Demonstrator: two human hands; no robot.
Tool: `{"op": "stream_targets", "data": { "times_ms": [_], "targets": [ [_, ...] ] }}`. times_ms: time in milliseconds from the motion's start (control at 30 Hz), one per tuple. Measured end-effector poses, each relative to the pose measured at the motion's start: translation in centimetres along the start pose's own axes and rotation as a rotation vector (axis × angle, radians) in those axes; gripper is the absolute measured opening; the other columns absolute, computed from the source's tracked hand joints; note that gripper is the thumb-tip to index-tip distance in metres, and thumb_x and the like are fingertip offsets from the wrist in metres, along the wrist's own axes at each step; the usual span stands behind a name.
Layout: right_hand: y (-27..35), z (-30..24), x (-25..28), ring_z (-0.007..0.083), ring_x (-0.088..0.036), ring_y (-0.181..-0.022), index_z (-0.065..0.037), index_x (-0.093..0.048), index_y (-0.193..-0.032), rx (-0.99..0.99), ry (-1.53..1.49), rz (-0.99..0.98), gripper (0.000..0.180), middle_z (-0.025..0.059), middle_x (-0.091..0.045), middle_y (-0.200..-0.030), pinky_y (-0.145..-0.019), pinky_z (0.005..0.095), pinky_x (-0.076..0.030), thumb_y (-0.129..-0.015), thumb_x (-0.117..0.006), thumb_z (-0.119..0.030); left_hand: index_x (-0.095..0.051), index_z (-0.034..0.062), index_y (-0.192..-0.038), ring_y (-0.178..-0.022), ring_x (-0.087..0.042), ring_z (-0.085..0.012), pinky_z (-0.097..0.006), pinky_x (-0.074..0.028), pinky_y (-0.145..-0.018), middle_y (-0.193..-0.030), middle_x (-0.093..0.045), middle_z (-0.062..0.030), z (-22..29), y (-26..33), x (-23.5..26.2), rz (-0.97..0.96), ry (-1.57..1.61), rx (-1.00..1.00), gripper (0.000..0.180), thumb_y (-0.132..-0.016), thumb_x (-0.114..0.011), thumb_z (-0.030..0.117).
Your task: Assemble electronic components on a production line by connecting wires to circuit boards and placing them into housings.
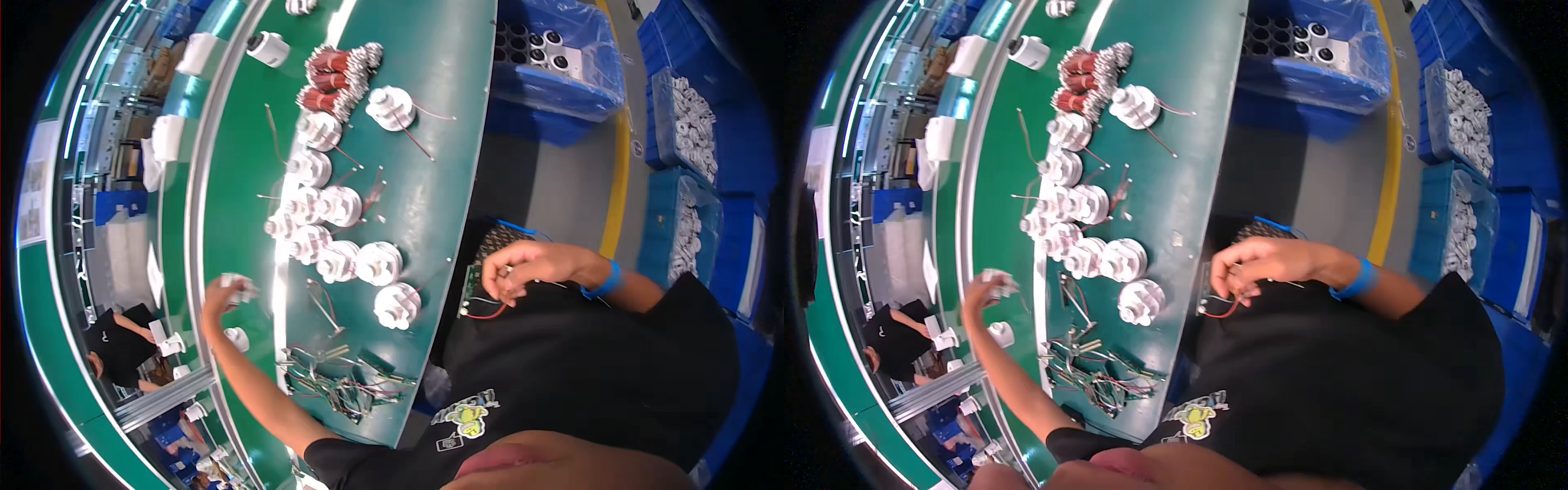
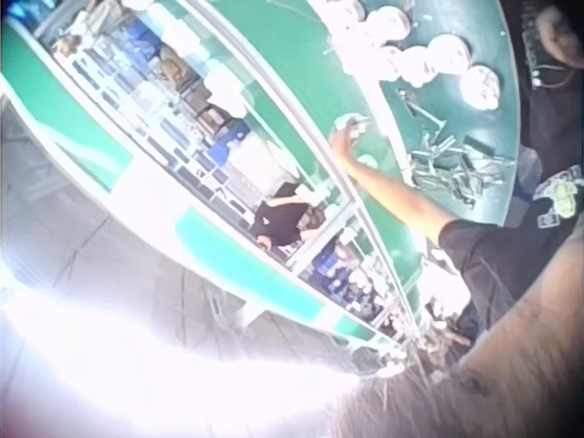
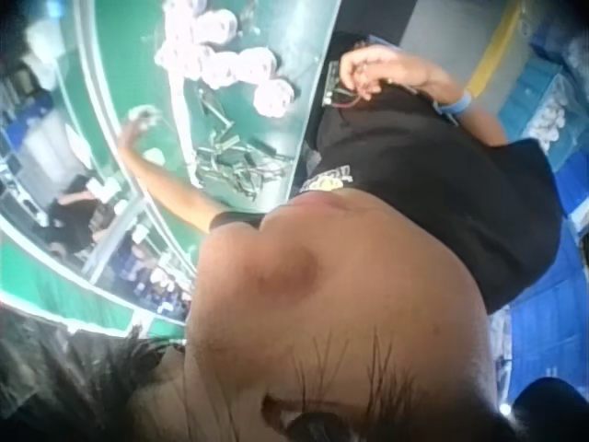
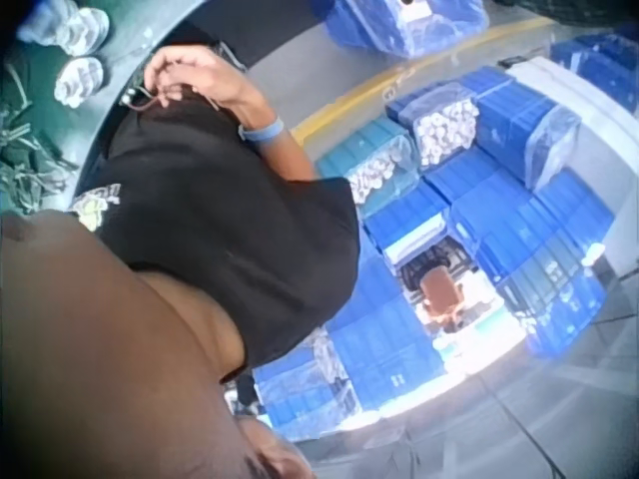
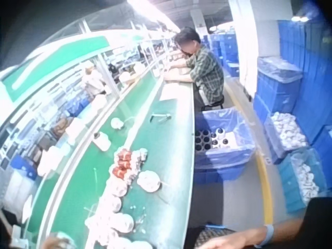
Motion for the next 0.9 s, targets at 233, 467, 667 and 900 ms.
{"op": "stream_targets", "data": {
  "times_ms": [233,467,667,900],
  "targets": [
    [-2.6,1.1,-0.6,0.0066,-0.049,-0.067,0.001,-0.059,-0.093,-0.155,-0.059,-0.107,0.017,0.0015,-0.056,-0.083,-0.067,0.0243,-0.045,-0.084,-0.051,-0.011,-0.032,-0.0026,-0.140,-0.128,-0.044,-0.0315,-0.042,-0.030,-0.115,-0.140,-0.042,-0.0212,0.5,13.6,-1.7,0.222,1.482,-0.826,0.059,-0.096,-0.051,0.031],
    [-1.9,0.5,-0.9,0.0073,-0.050,-0.064,0.004,-0.058,-0.093,-0.114,-0.083,-0.084,0.018,0.0004,-0.053,-0.069,-0.069,0.0264,-0.046,-0.083,-0.050,-0.009,-0.054,0.0007,-0.122,-0.101,-0.059,-0.0181,-0.031,-0.047,-0.090,-0.112,-0.061,-0.0088,19.8,19.4,-16.7,-0.043,0.976,-0.848,0.064,-0.064,-0.082,0.005],
    [1.1,0.3,-0.1,0.0079,-0.049,-0.064,0.004,-0.058,-0.095,-0.115,-0.006,0.031,0.017,0.0025,-0.054,-0.075,-0.071,0.0274,-0.047,-0.086,-0.050,-0.008,-0.048,-0.0064,-0.120,-0.098,-0.061,-0.0181,-0.030,-0.049,-0.087,-0.107,-0.063,-0.0149,27.1,13.5,-21.8,-0.159,0.742,-0.934,0.076,-0.066,-0.087,0.030],
    [1.1,1.3,1.0,0.0103,-0.056,-0.069,0.002,-0.058,-0.092,-0.108,-0.094,0.069,0.017,0.0114,-0.064,-0.083,-0.059,0.0220,-0.040,-0.086,-0.055,-0.015,-0.029,-0.0095,-0.126,-0.103,-0.059,-0.0240,-0.031,-0.049,-0.089,-0.112,-0.057,-0.0200,29.1,9.2,-22.0,0.068,0.683,-0.857,0.084,-0.074,-0.083,0.028]
  ]
}}
Point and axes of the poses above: each hand's wrist, its own y-axis away from the middle knuckle, its own x-axis out of the back of the hand, z = x × y, the point moved 2 cm from there along -y, towards the middle knuckle
